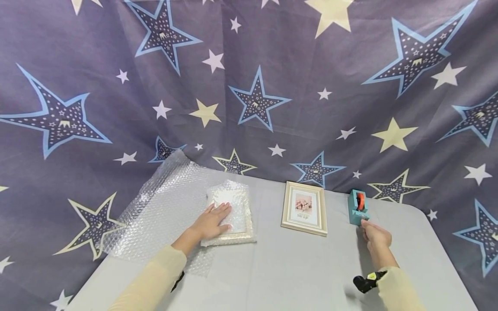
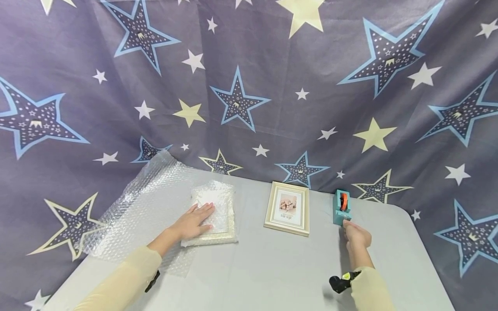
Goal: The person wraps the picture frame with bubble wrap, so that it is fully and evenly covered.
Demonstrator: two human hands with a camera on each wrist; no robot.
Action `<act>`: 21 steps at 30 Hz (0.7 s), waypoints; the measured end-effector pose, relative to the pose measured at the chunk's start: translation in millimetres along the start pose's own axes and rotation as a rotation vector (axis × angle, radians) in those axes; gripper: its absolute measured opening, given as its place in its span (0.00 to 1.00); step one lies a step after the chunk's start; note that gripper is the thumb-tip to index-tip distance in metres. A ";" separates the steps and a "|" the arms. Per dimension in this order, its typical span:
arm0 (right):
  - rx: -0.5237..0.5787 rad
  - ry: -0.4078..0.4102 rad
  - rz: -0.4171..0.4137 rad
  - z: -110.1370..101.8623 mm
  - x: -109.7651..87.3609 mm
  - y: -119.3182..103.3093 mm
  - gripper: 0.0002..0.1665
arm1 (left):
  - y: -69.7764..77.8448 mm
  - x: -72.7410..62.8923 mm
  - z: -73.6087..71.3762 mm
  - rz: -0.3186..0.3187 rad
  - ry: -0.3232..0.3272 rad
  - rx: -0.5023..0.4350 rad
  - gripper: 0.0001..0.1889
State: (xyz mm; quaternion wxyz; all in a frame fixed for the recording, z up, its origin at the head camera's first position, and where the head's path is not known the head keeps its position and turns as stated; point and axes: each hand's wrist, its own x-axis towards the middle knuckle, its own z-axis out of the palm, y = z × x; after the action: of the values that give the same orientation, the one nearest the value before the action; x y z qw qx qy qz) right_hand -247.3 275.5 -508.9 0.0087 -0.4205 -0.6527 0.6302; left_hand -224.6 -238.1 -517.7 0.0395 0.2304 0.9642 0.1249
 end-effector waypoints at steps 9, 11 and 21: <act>0.068 -0.010 0.062 1.5 -1.2 0.2 0.14 | 1.1 -0.4 -1.1 0.006 -0.001 -0.001 0.34; 0.069 -0.001 0.051 1.3 -0.8 2.2 0.15 | 1.4 -0.5 -0.9 0.008 0.001 -0.003 0.34; 0.032 0.042 0.012 5.3 1.8 6.4 0.13 | 0.9 0.1 -0.2 0.007 0.006 -0.005 0.34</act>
State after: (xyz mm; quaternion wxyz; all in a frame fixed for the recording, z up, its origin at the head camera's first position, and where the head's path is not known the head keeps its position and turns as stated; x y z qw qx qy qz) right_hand -247.9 271.3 -516.2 0.0252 -0.4374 -0.6397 0.6315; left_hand -224.3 -237.2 -517.2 0.0366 0.2331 0.9633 0.1280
